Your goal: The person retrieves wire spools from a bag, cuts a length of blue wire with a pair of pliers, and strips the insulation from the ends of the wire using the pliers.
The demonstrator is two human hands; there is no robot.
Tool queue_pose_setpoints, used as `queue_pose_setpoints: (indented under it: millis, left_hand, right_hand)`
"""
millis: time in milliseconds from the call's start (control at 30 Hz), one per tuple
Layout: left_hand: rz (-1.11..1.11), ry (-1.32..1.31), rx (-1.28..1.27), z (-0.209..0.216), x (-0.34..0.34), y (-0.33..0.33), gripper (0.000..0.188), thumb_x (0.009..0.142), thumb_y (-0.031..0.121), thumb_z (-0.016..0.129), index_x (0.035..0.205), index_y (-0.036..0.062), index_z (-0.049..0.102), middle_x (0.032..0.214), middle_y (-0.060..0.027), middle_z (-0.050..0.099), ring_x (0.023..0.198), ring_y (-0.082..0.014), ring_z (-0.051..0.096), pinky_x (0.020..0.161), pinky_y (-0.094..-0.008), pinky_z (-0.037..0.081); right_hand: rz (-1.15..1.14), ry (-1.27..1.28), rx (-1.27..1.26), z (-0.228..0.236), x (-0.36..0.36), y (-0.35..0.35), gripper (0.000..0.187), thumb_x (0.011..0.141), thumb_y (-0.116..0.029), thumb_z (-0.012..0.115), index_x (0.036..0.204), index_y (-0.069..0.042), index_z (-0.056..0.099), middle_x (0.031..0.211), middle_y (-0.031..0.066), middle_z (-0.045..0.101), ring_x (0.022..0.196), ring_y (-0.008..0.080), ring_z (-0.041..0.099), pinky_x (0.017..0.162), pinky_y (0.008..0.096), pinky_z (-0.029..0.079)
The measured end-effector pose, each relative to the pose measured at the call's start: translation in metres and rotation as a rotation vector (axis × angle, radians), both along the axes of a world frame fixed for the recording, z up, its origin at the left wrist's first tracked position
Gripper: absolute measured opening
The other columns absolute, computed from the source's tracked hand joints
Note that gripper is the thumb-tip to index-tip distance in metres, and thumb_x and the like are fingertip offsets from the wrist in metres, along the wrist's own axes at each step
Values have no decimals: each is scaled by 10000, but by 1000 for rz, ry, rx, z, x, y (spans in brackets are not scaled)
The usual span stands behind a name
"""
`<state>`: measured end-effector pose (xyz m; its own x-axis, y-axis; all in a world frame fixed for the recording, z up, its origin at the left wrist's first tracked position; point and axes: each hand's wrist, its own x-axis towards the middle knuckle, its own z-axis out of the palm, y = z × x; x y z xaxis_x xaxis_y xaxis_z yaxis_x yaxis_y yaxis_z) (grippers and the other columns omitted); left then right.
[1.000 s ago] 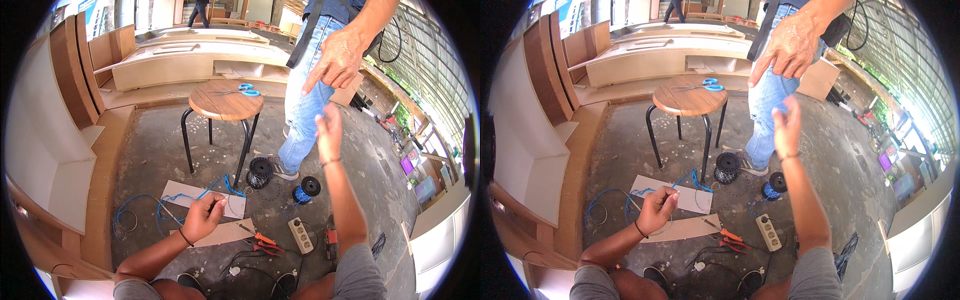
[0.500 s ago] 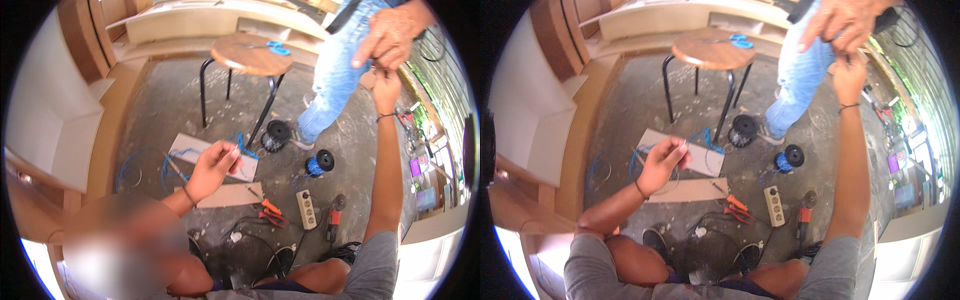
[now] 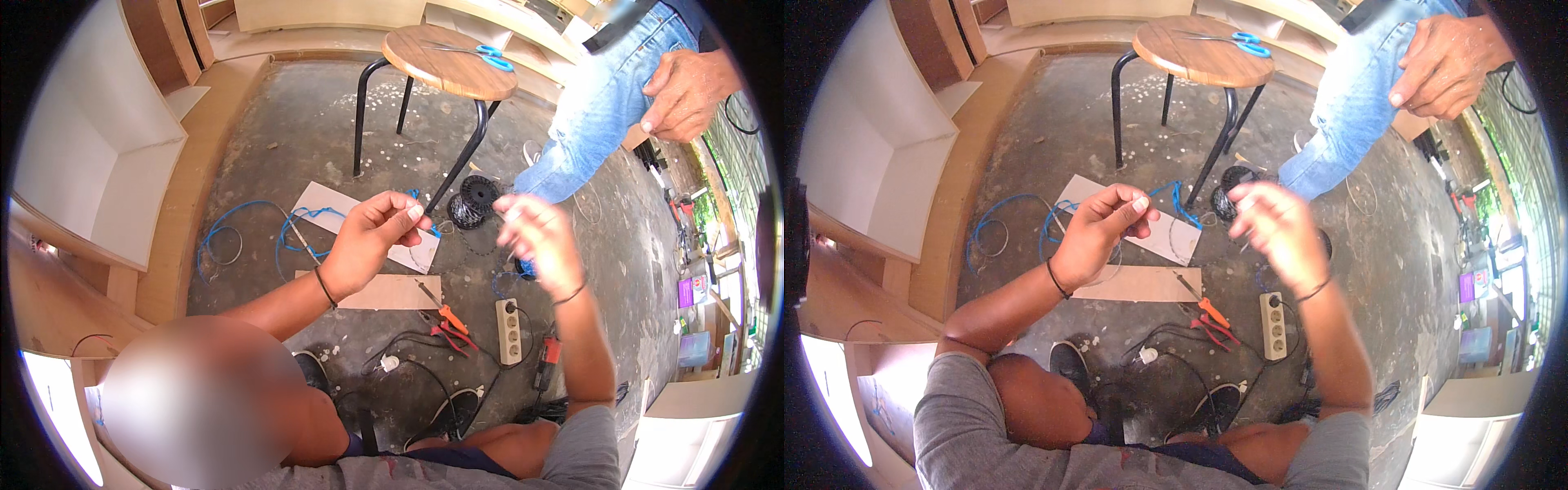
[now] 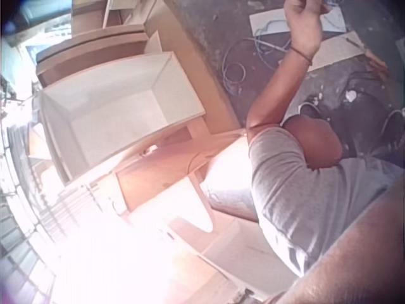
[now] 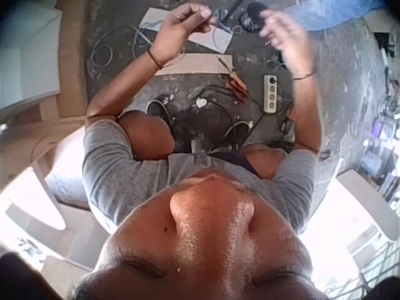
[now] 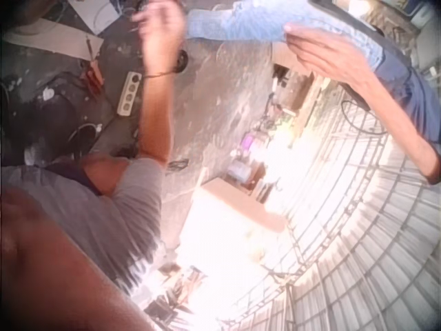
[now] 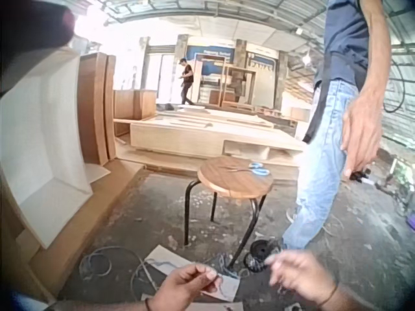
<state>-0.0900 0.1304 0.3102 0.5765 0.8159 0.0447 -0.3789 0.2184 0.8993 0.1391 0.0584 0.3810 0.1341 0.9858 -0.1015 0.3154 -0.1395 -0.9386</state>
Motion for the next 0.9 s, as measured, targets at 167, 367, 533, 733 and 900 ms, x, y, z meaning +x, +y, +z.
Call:
queue_pose_setpoints:
  millis: [167, 367, 533, 733, 900]
  left_hand:
    - [18, -38, -137, 7, 7, 0, 104, 906, 129, 520, 957, 44, 550, 899, -58, 627, 693, -83, 523, 648, -229, 440]
    - [23, -39, -51, 3, 5, 0, 95, 882, 129, 560, 934, 49, 558, 874, -42, 627, 676, -68, 507, 634, -216, 425]
    - [54, 25, 105, 0, 4, -1, 79, 875, 121, 569, 907, 49, 561, 833, -28, 619, 697, -63, 511, 627, -210, 412]
    - [40, 70, 198, 1, 6, -7, 73, 878, 88, 562, 911, 22, 563, 829, -19, 609, 743, -57, 523, 635, -207, 403]
    - [-12, 114, 238, 1, 6, -8, 72, 878, 65, 557, 915, 4, 559, 834, -12, 604, 757, -57, 525, 649, -210, 408]
  right_hand:
    - [248, 373, -229, -42, -65, -16, 225, 917, -195, 480, 1023, -21, 578, 683, 46, 606, 509, 30, 427, 461, 164, 327]
    - [282, 589, -333, -50, -74, -18, 236, 928, -184, 466, 1023, 5, 569, 733, 72, 621, 518, 41, 443, 478, 167, 341]
    - [57, 152, 171, -51, -66, -11, 205, 885, -127, 546, 1042, 0, 581, 878, 62, 644, 697, 75, 564, 589, 212, 460]
    - [58, -467, 685, -30, -46, 7, 228, 768, -43, 639, 994, -17, 621, 899, 123, 636, 842, 232, 605, 752, 315, 475]
    - [138, -497, 673, -29, -46, 10, 149, 742, -33, 635, 886, -2, 610, 833, 106, 618, 814, 270, 579, 712, 362, 461]
